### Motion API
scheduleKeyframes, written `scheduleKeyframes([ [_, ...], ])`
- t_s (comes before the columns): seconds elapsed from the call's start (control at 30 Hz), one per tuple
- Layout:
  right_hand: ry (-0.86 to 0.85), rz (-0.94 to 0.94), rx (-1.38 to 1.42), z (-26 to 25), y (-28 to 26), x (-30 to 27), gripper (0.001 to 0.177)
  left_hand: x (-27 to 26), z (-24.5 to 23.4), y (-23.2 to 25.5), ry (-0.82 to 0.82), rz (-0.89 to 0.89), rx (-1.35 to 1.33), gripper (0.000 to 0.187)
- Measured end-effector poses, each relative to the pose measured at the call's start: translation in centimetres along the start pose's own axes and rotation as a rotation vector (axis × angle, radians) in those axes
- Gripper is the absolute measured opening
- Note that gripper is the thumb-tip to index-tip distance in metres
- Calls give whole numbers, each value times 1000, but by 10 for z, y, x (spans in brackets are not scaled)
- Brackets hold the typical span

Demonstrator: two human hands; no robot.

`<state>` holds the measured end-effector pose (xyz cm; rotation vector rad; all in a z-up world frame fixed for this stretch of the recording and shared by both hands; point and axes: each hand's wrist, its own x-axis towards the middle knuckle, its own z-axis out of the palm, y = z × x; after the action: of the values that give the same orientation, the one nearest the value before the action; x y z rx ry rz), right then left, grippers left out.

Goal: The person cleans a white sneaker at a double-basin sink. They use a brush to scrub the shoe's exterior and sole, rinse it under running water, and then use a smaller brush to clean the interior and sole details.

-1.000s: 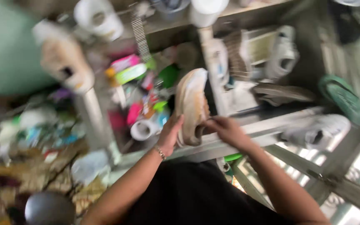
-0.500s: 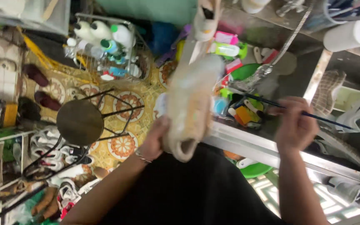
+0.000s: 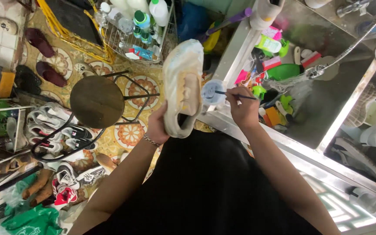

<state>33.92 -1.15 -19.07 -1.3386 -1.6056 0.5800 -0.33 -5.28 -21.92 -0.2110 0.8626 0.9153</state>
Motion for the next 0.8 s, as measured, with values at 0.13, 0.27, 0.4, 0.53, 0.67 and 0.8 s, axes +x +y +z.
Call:
scheduleKeyframes([
  [0.13, -12, 145, 23, -1, 1, -8, 8, 16, 16, -7, -26, -17, -73, 66],
  [0.27, -17, 315, 24, -2, -10, -8, 4, 45, 3, -13, -50, -15, -28, 54],
  [0.4, 62, 516, 70, -8, -37, 6, 6, 51, 15, -6, -25, -3, 66, 44],
  [0.53, 255, 501, 169, -29, -32, 4, 10, 6, 60, 11, 0, -40, 75, 51],
  [0.67, 568, 449, 450, -74, -44, 5, 12, -18, 75, 23, -11, 4, 223, 58],
  [0.8, 680, 263, 644, -112, -84, 12, 13, -44, 107, 30, -127, 102, 388, 62],
])
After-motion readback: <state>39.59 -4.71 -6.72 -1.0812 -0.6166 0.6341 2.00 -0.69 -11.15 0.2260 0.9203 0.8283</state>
